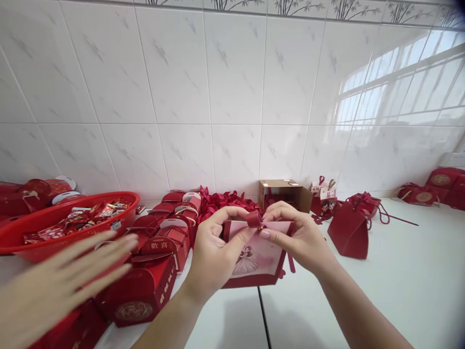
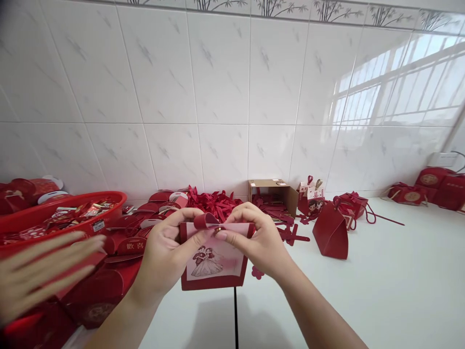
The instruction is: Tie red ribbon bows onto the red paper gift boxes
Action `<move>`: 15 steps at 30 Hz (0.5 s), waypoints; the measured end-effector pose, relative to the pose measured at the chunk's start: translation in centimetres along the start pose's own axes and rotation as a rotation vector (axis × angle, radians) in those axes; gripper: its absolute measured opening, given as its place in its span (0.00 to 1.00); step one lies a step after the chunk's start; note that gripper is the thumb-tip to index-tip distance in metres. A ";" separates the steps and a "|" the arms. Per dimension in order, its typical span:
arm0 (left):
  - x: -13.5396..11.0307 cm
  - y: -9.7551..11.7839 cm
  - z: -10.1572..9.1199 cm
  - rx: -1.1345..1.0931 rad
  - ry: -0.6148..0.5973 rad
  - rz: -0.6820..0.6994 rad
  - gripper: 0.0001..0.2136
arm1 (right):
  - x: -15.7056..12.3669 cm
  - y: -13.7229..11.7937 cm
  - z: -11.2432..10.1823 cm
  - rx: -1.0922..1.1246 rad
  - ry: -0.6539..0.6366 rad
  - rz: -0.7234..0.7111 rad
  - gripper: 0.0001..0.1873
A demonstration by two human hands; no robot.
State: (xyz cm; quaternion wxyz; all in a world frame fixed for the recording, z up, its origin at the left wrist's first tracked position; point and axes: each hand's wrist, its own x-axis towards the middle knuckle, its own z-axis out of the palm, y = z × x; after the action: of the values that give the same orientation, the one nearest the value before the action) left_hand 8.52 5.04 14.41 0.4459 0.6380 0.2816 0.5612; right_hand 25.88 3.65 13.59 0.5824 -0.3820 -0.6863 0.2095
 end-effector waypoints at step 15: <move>1.0 1.0 -3.7 0.622 0.105 0.195 0.23 | 2.5 5.3 -8.8 -0.641 0.050 0.609 0.09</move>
State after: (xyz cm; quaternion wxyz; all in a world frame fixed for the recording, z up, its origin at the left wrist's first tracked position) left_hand 5.06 6.38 15.66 0.1586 0.7376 0.3997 0.5205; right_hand 35.74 7.51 13.35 0.3629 -0.7330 -0.5584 0.1387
